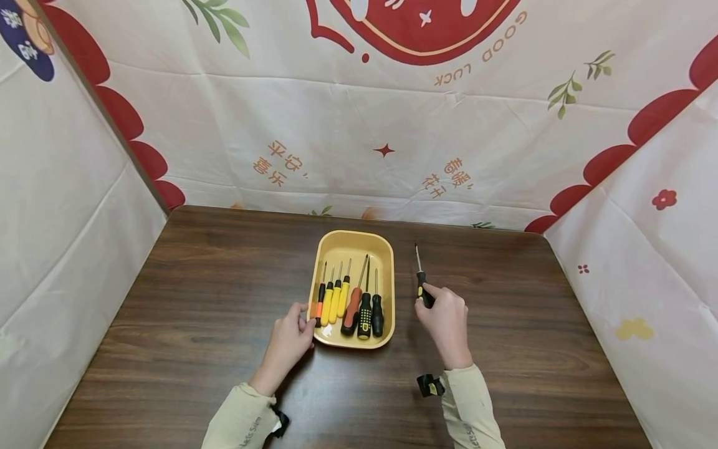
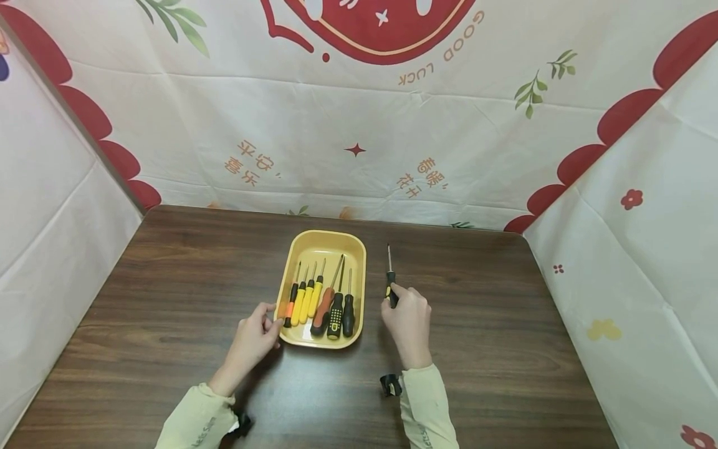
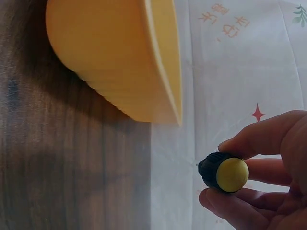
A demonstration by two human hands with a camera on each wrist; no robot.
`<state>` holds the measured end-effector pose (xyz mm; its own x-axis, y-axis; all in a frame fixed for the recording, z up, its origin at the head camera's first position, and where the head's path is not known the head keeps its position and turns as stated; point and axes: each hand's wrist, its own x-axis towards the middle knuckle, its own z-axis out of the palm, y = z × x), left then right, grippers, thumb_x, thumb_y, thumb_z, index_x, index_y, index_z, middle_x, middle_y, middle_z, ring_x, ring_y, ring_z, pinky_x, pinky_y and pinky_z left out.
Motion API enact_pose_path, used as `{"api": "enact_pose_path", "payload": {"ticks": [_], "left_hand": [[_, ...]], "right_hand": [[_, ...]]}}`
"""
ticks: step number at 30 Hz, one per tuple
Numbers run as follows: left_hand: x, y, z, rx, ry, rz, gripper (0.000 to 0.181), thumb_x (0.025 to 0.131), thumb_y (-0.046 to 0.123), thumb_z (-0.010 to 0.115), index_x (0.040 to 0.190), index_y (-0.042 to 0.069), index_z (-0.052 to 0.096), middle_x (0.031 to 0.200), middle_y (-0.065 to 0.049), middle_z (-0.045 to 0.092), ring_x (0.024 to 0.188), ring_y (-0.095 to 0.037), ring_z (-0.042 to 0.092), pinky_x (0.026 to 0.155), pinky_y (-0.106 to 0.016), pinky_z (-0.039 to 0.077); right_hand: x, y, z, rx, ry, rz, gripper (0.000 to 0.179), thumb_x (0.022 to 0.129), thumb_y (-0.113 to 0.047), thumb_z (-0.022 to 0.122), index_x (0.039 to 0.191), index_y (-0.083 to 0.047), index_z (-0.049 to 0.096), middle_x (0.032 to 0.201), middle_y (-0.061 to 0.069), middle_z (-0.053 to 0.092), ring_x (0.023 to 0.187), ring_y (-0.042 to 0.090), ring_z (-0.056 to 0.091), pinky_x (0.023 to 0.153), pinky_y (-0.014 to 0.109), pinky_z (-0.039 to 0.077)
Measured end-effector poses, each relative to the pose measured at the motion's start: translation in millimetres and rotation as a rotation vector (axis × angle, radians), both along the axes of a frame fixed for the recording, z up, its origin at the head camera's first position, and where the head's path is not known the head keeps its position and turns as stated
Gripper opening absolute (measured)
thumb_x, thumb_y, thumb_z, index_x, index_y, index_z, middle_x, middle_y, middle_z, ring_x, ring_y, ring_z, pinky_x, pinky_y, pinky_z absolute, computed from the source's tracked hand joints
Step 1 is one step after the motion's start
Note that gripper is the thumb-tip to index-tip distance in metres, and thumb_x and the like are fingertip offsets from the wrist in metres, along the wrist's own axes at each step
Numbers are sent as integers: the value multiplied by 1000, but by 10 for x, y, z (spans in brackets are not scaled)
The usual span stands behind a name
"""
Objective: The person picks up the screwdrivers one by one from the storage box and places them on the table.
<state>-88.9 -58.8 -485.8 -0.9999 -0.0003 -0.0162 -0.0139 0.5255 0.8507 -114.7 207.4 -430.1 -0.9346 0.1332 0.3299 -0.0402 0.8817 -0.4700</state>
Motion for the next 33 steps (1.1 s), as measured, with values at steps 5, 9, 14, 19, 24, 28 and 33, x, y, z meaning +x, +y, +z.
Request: {"api": "enact_pose_path", "payload": {"ticks": [5, 9, 14, 19, 24, 28, 33], "left_hand": [[-2, 1, -16, -9, 7, -2, 34, 83, 4, 58, 114, -6, 51, 58, 1, 51, 44, -6, 51, 44, -21, 42], [-5, 2, -11, -13, 5, 2, 34, 82, 5, 59, 114, -6, 52, 57, 1, 52, 43, -6, 50, 41, -22, 40], [-4, -1, 3, -12, 4, 7, 34, 83, 5, 59, 114, -6, 52, 57, 2, 52, 43, -6, 51, 42, -22, 40], [0, 1, 10, -23, 8, 10, 34, 83, 6, 59, 114, -5, 52, 57, 2, 51, 43, -6, 50, 42, -22, 40], [5, 2, 13, -19, 13, 11, 33, 83, 5, 59, 113, -6, 52, 57, 2, 51, 43, -6, 50, 44, -22, 41], [12, -3, 9, -5, 15, 15, 32, 83, 5, 59, 112, -6, 52, 57, 1, 51, 43, -6, 51, 47, -22, 43], [7, -6, -8, 0, 12, 14, 32, 83, 5, 59, 113, -5, 52, 58, 1, 52, 43, -6, 51, 48, -22, 44]], "right_hand": [[-10, 9, -81, -1, -17, -7, 29, 69, -5, 67, 98, 2, 69, 74, 19, 64, 59, 30, 58, 53, 42, 47], [-18, 26, -134, 4, -29, -10, 30, 69, -5, 66, 98, 2, 69, 75, 20, 64, 58, 29, 57, 51, 42, 47], [-41, 43, -218, 22, -63, -11, 30, 69, -5, 66, 98, 3, 69, 76, 21, 64, 60, 32, 59, 53, 44, 46], [-56, 43, -299, 23, -91, -22, 30, 69, -6, 66, 98, 2, 69, 78, 22, 65, 66, 35, 61, 58, 46, 48], [-63, 26, -342, 23, -99, -15, 31, 70, -6, 66, 100, 2, 68, 80, 22, 65, 68, 37, 61, 60, 47, 48], [-74, 7, -383, 23, -97, 0, 31, 70, -6, 67, 100, 2, 68, 81, 23, 65, 70, 39, 62, 62, 48, 48], [-97, -5, -426, 24, -113, -17, 31, 70, -7, 66, 100, 1, 69, 84, 22, 66, 73, 39, 62, 64, 48, 49]]}}
